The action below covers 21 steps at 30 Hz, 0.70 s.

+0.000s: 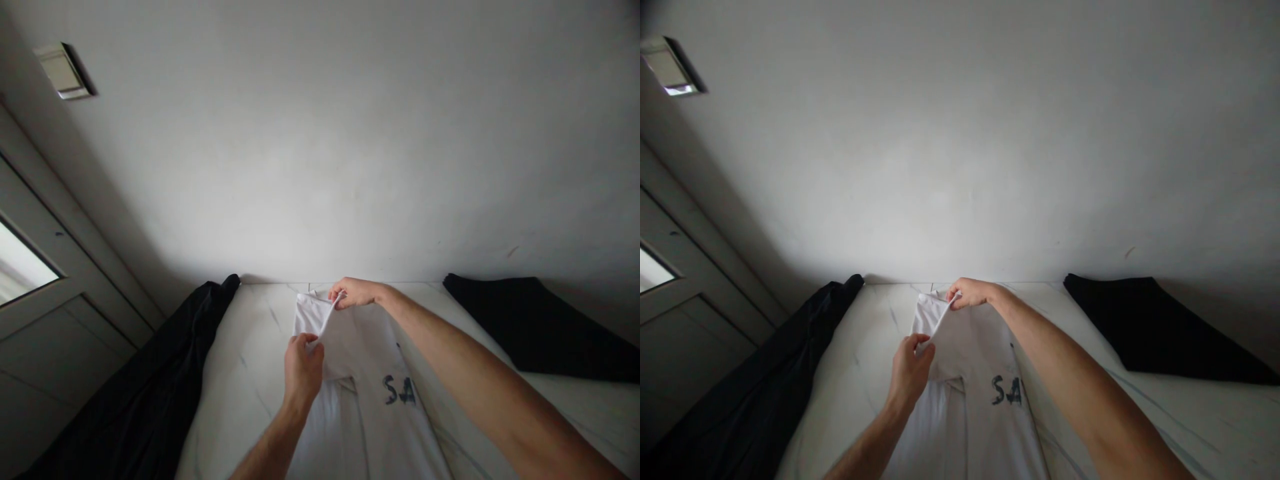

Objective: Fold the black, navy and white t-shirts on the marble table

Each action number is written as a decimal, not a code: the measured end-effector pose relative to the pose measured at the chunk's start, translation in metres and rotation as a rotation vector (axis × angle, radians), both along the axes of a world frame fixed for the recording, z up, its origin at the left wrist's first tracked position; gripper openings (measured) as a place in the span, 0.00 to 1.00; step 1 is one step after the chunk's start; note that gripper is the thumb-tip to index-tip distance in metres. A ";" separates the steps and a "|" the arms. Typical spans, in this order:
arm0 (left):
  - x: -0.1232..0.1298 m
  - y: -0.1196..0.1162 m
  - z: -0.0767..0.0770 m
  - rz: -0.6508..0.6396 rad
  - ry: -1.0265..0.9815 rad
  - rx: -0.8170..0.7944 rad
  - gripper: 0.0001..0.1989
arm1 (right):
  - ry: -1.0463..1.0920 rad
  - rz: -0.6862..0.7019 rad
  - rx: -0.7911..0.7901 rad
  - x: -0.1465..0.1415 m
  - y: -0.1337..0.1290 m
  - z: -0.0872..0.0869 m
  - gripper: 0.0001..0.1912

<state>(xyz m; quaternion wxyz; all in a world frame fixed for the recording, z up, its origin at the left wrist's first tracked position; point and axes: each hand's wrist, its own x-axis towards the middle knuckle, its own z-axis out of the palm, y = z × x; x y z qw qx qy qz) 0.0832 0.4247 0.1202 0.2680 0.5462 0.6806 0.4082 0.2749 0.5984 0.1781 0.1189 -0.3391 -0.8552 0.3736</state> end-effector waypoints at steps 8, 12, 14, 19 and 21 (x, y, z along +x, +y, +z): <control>-0.004 0.005 -0.002 -0.040 -0.087 -0.154 0.15 | -0.054 -0.185 0.137 -0.022 0.002 -0.030 0.13; -0.010 0.001 0.005 -0.117 0.465 0.044 0.23 | -0.029 -0.378 0.374 -0.029 -0.011 -0.047 0.19; -0.011 -0.004 0.004 -0.289 0.629 0.138 0.25 | 0.048 -0.437 0.504 -0.024 -0.022 -0.050 0.17; -0.010 -0.009 -0.001 -0.446 0.730 0.067 0.23 | 0.087 -0.369 0.644 -0.003 -0.055 -0.057 0.17; -0.008 0.003 0.002 -0.378 0.696 0.091 0.24 | 0.061 -0.299 0.648 0.001 -0.063 -0.064 0.17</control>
